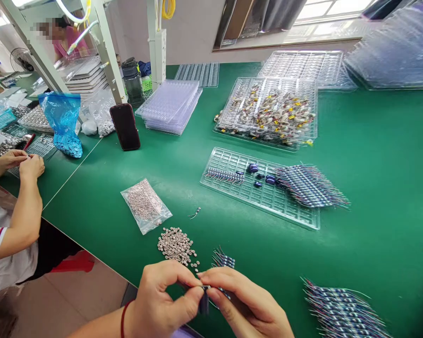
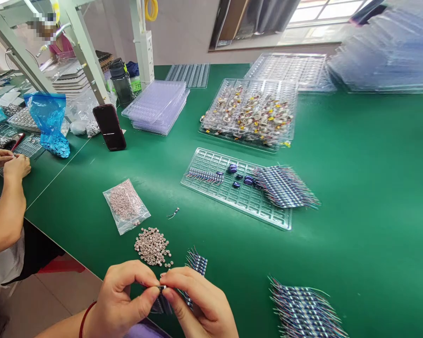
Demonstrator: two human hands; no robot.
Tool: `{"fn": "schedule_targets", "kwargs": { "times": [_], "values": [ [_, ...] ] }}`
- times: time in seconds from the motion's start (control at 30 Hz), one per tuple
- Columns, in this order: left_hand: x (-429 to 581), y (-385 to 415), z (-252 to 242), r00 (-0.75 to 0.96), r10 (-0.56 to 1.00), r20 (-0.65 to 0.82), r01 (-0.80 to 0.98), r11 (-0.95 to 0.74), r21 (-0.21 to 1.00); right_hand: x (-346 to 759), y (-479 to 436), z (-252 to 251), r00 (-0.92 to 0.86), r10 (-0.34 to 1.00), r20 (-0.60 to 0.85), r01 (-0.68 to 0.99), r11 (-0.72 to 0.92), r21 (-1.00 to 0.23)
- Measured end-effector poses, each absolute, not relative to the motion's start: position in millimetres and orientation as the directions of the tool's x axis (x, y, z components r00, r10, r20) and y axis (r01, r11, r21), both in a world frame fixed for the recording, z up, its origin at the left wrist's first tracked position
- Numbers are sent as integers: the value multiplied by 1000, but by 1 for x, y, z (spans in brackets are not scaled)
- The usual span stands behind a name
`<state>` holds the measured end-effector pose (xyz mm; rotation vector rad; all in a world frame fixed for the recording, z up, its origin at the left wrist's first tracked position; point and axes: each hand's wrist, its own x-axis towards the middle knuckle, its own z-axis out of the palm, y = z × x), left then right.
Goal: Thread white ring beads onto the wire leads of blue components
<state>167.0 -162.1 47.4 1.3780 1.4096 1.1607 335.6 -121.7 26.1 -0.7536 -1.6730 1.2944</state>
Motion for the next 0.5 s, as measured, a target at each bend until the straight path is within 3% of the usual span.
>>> {"fn": "schedule_targets", "kwargs": {
  "times": [0.5],
  "values": [
    [169, -159, 51, -61, 997, -56, 165, 65, 984, 339, -127, 27, -391, 881, 268, 19, 299, -954]
  ]
}}
